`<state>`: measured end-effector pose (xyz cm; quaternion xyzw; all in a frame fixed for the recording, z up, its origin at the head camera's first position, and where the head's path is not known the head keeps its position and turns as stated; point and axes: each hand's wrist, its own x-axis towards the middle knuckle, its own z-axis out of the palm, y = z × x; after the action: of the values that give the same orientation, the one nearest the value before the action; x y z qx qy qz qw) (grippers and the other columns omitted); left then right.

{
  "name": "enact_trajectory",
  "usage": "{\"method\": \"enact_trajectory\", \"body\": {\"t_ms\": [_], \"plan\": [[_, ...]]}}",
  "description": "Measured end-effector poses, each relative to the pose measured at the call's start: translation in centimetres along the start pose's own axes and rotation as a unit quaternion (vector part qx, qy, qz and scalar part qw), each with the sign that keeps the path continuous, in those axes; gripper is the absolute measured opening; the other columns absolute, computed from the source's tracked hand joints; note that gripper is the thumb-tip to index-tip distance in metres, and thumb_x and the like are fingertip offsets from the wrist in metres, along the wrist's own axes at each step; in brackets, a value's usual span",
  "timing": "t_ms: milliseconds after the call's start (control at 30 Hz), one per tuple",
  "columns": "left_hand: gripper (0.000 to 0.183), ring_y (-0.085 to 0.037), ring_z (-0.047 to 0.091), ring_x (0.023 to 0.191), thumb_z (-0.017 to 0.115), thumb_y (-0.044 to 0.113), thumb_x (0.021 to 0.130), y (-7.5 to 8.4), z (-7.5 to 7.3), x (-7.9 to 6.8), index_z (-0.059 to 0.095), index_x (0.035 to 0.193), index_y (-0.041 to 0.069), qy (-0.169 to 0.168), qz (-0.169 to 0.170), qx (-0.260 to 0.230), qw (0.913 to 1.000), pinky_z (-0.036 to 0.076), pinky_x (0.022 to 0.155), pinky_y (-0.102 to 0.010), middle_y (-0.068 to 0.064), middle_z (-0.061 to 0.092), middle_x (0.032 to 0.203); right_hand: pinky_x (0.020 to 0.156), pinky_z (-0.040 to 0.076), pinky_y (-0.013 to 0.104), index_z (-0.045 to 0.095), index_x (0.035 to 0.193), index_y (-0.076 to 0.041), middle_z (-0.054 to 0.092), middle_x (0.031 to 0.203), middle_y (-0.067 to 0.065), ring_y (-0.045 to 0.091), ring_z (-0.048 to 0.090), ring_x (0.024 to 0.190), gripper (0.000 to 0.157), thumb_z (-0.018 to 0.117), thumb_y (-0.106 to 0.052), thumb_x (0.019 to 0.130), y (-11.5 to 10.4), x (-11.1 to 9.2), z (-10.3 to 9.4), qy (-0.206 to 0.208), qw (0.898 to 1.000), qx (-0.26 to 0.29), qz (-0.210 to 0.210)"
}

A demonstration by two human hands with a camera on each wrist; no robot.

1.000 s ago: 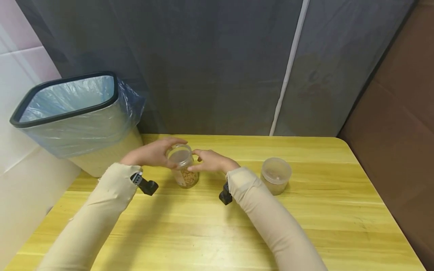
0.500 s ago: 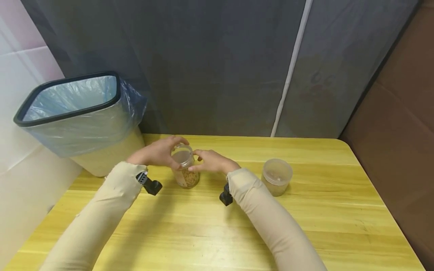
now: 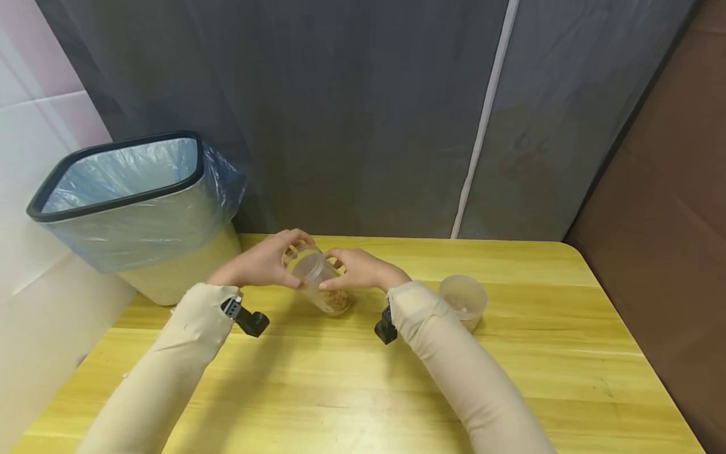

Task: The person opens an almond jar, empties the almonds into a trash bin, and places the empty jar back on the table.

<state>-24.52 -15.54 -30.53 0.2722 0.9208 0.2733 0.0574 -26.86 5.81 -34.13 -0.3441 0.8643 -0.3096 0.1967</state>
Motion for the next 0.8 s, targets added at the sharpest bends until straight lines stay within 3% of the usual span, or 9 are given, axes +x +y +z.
{"method": "enact_trajectory", "body": {"t_ms": [167, 400, 667, 733, 800], "plan": [[0.068, -0.028, 0.053, 0.1, 0.079, 0.019, 0.063, 0.1, 0.4, 0.0, 0.046, 0.122, 0.009, 0.018, 0.023, -0.055, 0.9981, 0.048, 0.081, -0.04, -0.012, 0.051, 0.119, 0.088, 0.044, 0.037, 0.03, 0.141, -0.005, 0.049, 0.127, 0.012, 0.027, 0.05, 0.112, 0.078, 0.069, -0.038, 0.081, 0.0, -0.6, -0.8, -0.008, 1.0, -0.003, -0.019], [0.067, -0.026, 0.053, 0.102, 0.081, 0.027, 0.067, -0.1, 1.1, 0.0, 0.045, 0.123, 0.018, 0.032, 0.012, -0.132, 0.9907, 0.05, 0.078, -0.037, -0.006, 0.048, 0.121, 0.08, 0.047, 0.029, 0.035, 0.138, -0.005, 0.052, 0.123, 0.006, 0.019, 0.054, 0.102, 0.083, 0.074, -0.041, 0.075, 0.4, -1.1, -1.8, 0.011, 1.0, -0.008, -0.027], [0.065, -0.023, 0.053, 0.099, 0.072, 0.049, 0.073, 0.2, 1.0, 0.3, 0.046, 0.124, 0.019, 0.063, -0.026, -0.096, 0.993, 0.048, 0.078, -0.039, -0.006, 0.054, 0.11, 0.068, 0.049, 0.025, 0.048, 0.13, -0.003, 0.061, 0.109, 0.005, 0.011, 0.058, 0.083, 0.08, 0.076, -0.047, 0.069, -0.4, -1.2, -3.5, 0.049, 0.993, -0.103, -0.042], [0.072, -0.024, 0.052, 0.103, 0.071, 0.051, 0.074, 0.4, 0.7, 0.2, 0.042, 0.131, 0.019, 0.055, -0.028, -0.085, 0.9945, 0.047, 0.082, -0.041, -0.007, 0.052, 0.116, 0.065, 0.049, 0.025, 0.05, 0.129, -0.003, 0.062, 0.106, 0.004, 0.01, 0.059, 0.08, 0.08, 0.076, -0.049, 0.068, -0.6, -1.2, -3.9, 0.047, 0.991, -0.12, -0.04], [0.079, -0.025, 0.048, 0.111, 0.071, 0.049, 0.074, 0.6, 0.5, 0.2, 0.034, 0.138, 0.021, 0.043, -0.006, -0.083, 0.9956, 0.043, 0.088, -0.045, -0.008, 0.045, 0.128, 0.064, 0.049, 0.025, 0.051, 0.127, -0.003, 0.063, 0.104, 0.004, 0.01, 0.059, 0.078, 0.078, 0.075, -0.048, 0.069, -0.8, -1.3, -4.3, 0.042, 0.99, -0.126, -0.036]]}}
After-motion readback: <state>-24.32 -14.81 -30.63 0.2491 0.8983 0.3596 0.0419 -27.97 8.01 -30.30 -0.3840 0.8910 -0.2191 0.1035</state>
